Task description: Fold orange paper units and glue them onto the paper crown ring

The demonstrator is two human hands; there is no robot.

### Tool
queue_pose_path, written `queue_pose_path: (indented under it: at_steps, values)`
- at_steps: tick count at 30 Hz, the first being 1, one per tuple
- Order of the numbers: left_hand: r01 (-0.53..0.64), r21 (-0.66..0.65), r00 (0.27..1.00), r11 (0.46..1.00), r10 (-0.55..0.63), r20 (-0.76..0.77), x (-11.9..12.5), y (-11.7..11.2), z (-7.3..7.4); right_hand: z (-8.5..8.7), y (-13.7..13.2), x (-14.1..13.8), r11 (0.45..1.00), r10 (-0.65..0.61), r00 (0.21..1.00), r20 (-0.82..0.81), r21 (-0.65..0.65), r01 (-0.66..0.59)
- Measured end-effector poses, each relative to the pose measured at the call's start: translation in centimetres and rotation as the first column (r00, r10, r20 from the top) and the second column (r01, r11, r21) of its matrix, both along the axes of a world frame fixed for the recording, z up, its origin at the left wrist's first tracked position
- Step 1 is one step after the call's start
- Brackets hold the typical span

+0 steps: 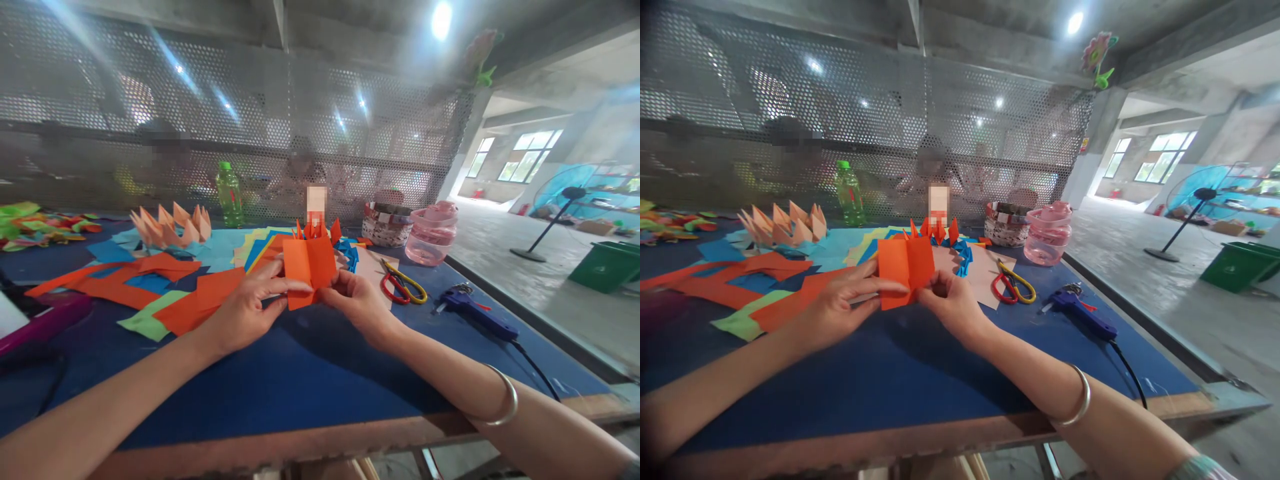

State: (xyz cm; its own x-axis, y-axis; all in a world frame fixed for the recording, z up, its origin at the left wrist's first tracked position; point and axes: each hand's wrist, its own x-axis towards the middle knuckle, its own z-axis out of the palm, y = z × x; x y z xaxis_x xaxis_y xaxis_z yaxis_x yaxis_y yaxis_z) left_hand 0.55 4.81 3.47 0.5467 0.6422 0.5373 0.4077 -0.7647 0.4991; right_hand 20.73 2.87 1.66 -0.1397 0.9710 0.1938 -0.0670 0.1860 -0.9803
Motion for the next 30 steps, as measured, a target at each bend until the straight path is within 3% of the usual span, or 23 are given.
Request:
queue_pose_path:
  at_steps: [4, 11, 14, 20, 26, 30]
  values:
    - [-0.063, -0.099, 0.997, 0.993, 0.067, 0.034, 0.22, -0.11, 0.04, 0.01, -0.20, -0.07, 0.998, 0.061, 0.998, 0.016, 0.003, -0.061]
    - [-0.163, -0.072, 0.983, 0.984, 0.168, 0.070, 0.42, -0.35, 0.56, -0.07, -0.37, 0.06, 0.990, 0.140, 0.977, 0.161, -0.014, -0.140]
    - [-0.176, -0.184, 0.978, 0.967, 0.193, 0.078, 0.51, -0.17, 0.64, -0.09, -0.38, 0.09, 0.991, 0.136, 0.978, 0.156, -0.005, -0.137]
    - [-0.105, -0.459, 0.978, 0.882, 0.176, 0.114, 0.73, 0.36, 0.55, -0.01, -0.50, 0.05, 0.986, 0.157, 0.967, 0.203, 0.025, -0.165]
    - [-0.075, -0.468, 0.981, 0.881, 0.148, 0.122, 0.67, 0.26, 0.58, 0.01, -0.45, 0.12, 0.991, 0.105, 0.971, 0.214, 0.056, -0.119]
    - [-0.054, -0.546, 0.970, 0.836, 0.175, 0.172, 0.71, 0.31, 0.28, 0.05, -0.54, 0.11, 0.991, 0.114, 0.968, 0.225, 0.048, -0.128]
